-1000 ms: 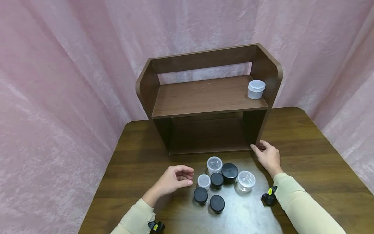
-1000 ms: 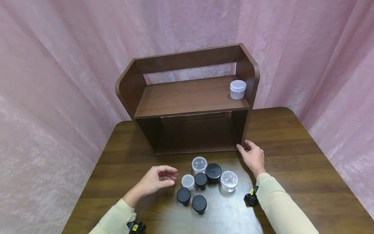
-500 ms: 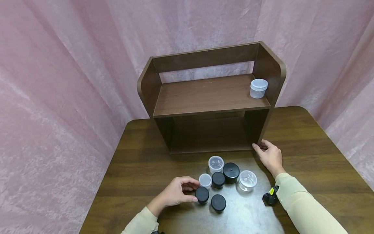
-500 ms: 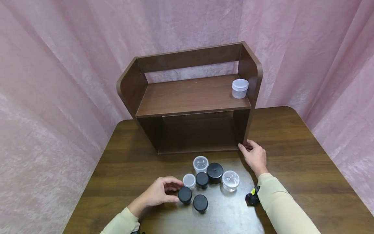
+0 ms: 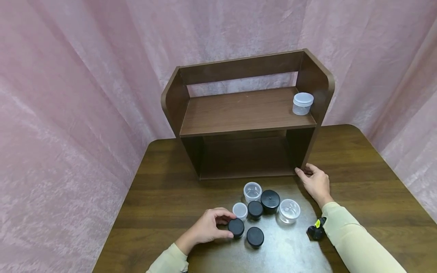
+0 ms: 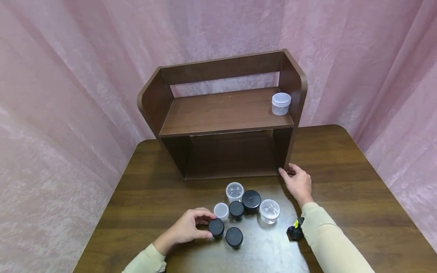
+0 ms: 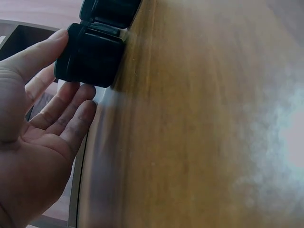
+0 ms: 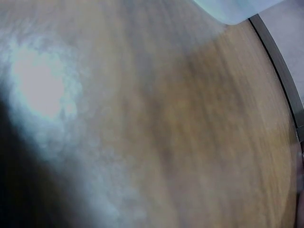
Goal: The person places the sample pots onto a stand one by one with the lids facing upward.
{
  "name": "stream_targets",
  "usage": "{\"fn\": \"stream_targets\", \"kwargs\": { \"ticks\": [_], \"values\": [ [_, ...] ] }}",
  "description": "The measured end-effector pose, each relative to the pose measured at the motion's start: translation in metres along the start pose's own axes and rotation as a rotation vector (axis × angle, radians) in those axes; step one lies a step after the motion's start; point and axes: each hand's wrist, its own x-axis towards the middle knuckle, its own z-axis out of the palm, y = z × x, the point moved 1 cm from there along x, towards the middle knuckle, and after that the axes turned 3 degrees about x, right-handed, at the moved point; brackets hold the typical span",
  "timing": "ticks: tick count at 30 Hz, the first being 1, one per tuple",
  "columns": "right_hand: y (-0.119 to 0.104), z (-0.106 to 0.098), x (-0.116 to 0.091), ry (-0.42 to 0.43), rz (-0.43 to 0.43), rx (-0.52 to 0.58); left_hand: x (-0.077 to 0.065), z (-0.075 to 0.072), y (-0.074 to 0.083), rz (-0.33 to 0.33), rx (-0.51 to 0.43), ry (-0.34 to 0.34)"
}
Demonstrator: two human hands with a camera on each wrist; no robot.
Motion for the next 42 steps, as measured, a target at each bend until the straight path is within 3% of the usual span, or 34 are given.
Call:
{"fn": "stream_targets", "kwargs": {
  "ticks": [13,23,35,42],
  "values": [
    [0.008,0.002,-0.001,0.001,0.013,-0.004,-0.003,0.004,-0.001,0.05,0.067,0.009],
    [0.005,0.003,0.0,0.017,-0.005,-0.007,-0.005,0.001,0.001,0.03,0.051,0.019],
    [0.003,0.001,0.002,0.02,-0.007,-0.007,-0.003,-0.015,0.016,0.04,0.038,0.042],
    [0.001,0.0,0.0,0.0,-0.004,-0.011,-0.001,-0.027,0.032,0.042,0.087,0.047]
  ]
}}
